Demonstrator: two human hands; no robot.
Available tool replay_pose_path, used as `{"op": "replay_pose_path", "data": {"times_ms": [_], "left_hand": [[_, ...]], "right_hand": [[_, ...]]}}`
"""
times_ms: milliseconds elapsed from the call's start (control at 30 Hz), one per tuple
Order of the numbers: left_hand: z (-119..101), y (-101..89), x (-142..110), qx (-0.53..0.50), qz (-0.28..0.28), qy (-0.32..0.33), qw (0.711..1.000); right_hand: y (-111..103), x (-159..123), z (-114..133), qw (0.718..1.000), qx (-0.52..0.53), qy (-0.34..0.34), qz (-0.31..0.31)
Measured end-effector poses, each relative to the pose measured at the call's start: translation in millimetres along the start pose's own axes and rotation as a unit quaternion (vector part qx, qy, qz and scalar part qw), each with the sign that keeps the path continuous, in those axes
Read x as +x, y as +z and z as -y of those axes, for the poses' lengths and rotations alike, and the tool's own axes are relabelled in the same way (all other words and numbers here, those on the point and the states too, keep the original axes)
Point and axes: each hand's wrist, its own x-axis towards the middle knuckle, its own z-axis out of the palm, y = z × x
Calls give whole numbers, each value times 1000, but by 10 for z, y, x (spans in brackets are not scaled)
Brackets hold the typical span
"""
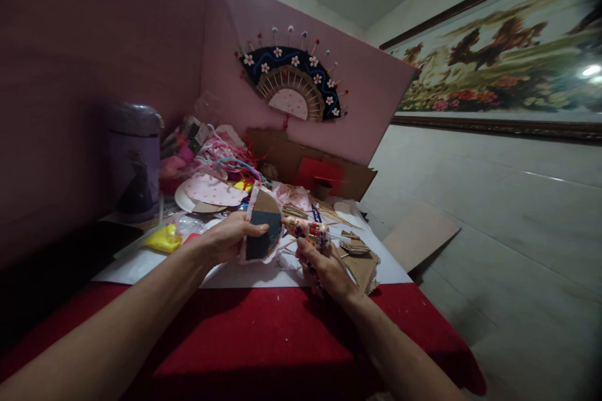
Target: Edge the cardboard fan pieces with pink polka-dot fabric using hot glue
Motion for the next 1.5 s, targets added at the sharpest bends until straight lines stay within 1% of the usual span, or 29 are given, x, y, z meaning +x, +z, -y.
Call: {"op": "replay_pose_path", "data": {"times_ms": [267,533,667,800,900,967,1167,1400,1500], "left_hand": [[0,11,-12,11,2,-11,1000],[24,-30,10,24,25,-9,999],[19,-36,15,3,22,-10,1000],[-1,-41,15,-9,12,-11,1000],[-10,-45,13,-19,11,-12,1000],[-10,-47,13,-26,15,-14,999],[-1,-43,14,-33,14,-17,999],[-8,-30,6,-37,19,-8,999],[-15,-31,3,-43,29,-6,999]], "right_hand": [[5,-3,5,1000,5,3,-13],[6,-11,52,999,33,8,-11],[6,-39,90,996,79,5,-29],[-2,-44,94,992,121,-15,-39],[-10,-34,95,993,108,-32,-40],[-14,-29,99,995,79,-37,-40],[-14,-28,97,999,-13,-25,-42],[6,-39,98,999,-12,-18,-24],[14,-50,112,1000,-13,-6,-4]]}}
